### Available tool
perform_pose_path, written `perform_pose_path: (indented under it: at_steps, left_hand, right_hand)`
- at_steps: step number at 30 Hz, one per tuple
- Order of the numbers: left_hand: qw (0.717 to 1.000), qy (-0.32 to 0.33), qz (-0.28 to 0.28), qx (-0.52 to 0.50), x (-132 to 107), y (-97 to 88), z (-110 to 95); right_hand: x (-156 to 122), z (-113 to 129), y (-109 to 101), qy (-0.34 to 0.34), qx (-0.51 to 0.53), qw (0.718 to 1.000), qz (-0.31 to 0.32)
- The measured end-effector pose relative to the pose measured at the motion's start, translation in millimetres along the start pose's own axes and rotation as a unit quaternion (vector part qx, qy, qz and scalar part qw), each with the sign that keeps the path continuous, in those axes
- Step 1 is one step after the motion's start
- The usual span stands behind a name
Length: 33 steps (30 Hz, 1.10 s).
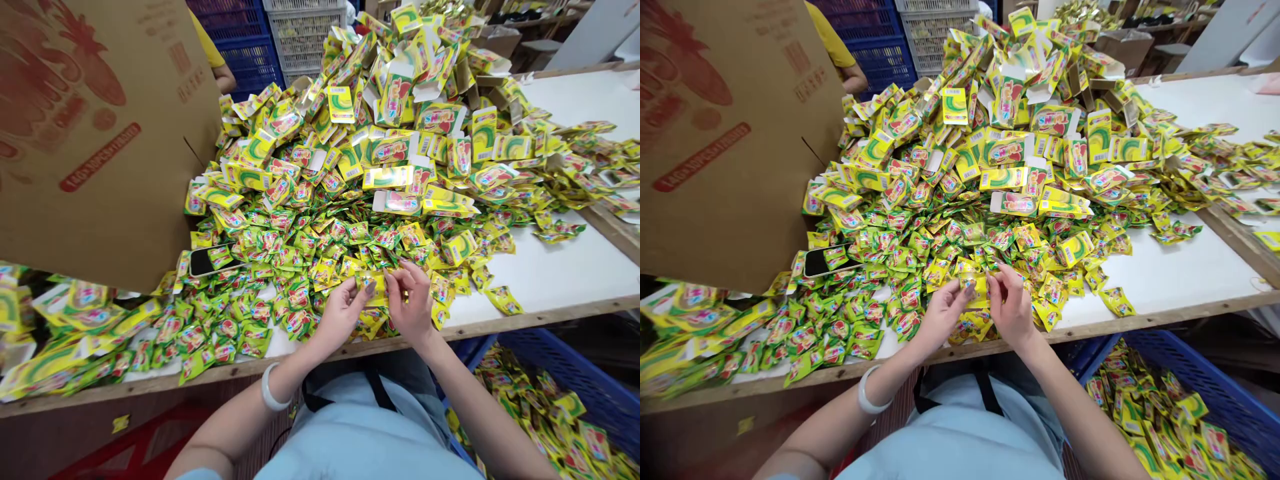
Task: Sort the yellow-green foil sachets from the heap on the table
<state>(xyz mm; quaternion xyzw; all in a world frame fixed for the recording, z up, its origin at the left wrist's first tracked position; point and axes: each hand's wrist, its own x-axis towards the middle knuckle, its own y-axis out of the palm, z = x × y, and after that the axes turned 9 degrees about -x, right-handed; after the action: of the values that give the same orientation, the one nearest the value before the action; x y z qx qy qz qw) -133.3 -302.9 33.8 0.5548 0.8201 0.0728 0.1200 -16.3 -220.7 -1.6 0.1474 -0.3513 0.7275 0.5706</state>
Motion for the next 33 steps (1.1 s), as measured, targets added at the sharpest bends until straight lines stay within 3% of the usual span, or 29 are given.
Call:
perform_pose_path:
  at_steps: [3,8,10,13,15,18,20,22,25,27,29,31,33]
  left_hand:
    - [0.995,0.04,0.012,0.087,6.7,-0.2,-0.4]
    - [0.958,0.151,0.091,0.225,29.2,13.4,-9.3]
    - [0.93,0.195,0.148,0.275,51.3,23.6,-19.3]
    - [0.882,0.239,0.211,0.348,107.9,37.8,-38.0]
    - [0.813,0.28,0.203,0.468,154.2,43.7,-47.4]
    - [0.696,0.272,0.193,0.636,211.0,47.0,-50.0]
    - [0.647,0.272,0.197,0.684,228.1,47.4,-46.7]
    - [0.628,0.298,0.19,0.693,224.0,46.6,-45.3]
    - [0.621,0.358,0.196,0.669,181.6,40.8,-53.6]
    - [0.622,0.376,0.243,0.643,138.7,31.5,-63.2]
    - [0.645,0.359,0.283,0.612,95.8,18.1,-69.0]
    - [0.716,0.331,0.25,0.562,61.7,3.5,-65.9]
    - [0.815,0.289,0.192,0.464,40.1,-7.9,-53.5]
  right_hand:
    - [1.4,-0.8,-9.4,0.083,0.017,0.996,0.009]
    - [10.4,-5.7,-32.9,0.238,0.2,0.939,0.148]
    - [12.5,-12.3,-42.4,0.273,0.23,0.928,0.108]
    - [13.1,-24.5,-57.8,0.297,0.227,0.927,-0.009]
    - [11.8,-31.9,-68.4,0.304,0.228,0.925,-0.036]
    - [8.8,-39.1,-82.3,0.323,0.236,0.916,-0.029]
    - [7.9,-41.5,-89.4,0.33,0.24,0.913,-0.017]
    - [9.2,-42.5,-94.1,0.33,0.254,0.909,0.009]
    - [15.3,-39.8,-93.1,0.331,0.294,0.896,0.045]
    - [19.9,-34.0,-85.6,0.332,0.31,0.888,0.069]
    - [22.1,-24.9,-74.2,0.333,0.32,0.882,0.092]
    - [20.1,-13.6,-61.8,0.342,0.347,0.867,0.102]
    - [13.9,-2.0,-51.2,0.357,0.389,0.842,0.113]
